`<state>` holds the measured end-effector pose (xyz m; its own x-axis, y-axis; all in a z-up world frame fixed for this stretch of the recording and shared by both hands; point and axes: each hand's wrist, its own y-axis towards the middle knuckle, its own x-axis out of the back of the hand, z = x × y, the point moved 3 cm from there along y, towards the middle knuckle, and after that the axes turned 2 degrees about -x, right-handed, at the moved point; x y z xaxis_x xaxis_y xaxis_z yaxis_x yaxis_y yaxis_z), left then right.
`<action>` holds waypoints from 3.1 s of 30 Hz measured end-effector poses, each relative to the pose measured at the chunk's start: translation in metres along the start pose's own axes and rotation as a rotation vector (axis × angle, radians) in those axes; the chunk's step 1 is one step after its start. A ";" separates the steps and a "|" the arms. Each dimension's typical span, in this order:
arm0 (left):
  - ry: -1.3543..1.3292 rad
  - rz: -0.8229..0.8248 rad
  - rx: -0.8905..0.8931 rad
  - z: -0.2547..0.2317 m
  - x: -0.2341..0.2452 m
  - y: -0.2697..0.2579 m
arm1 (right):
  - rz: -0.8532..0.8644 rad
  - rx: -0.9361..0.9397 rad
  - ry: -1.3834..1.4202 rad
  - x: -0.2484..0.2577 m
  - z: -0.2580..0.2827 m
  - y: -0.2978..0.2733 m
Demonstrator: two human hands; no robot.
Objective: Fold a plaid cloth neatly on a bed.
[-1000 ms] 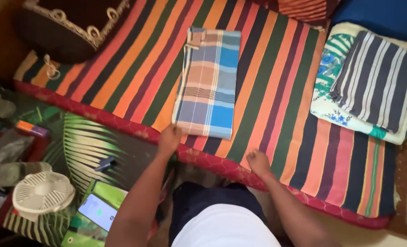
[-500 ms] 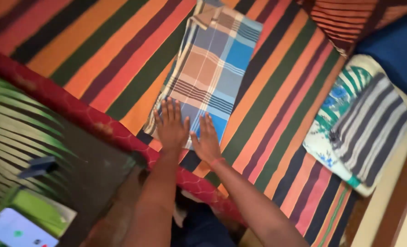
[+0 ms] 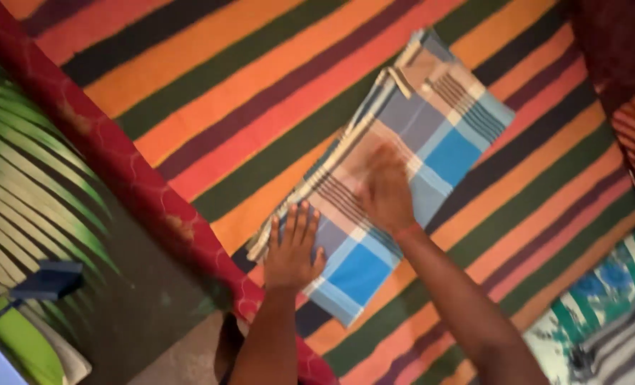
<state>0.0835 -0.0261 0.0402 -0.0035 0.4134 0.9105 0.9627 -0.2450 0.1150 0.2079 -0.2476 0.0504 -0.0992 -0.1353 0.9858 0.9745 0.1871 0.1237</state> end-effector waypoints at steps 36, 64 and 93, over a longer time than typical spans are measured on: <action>-0.015 -0.010 -0.007 -0.006 -0.008 0.004 | -0.204 -0.185 0.098 0.015 -0.082 0.108; 0.074 -0.024 -0.044 -0.013 -0.009 -0.002 | 0.081 -0.298 0.497 0.015 0.073 -0.150; -0.186 0.043 -0.162 0.003 0.009 -0.018 | -0.241 -0.631 0.279 -0.003 0.153 -0.308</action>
<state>0.0671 -0.0151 0.0455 0.1004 0.5503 0.8289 0.9051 -0.3966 0.1536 -0.1226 -0.1562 0.0266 -0.3530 -0.3604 0.8634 0.8708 -0.4642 0.1623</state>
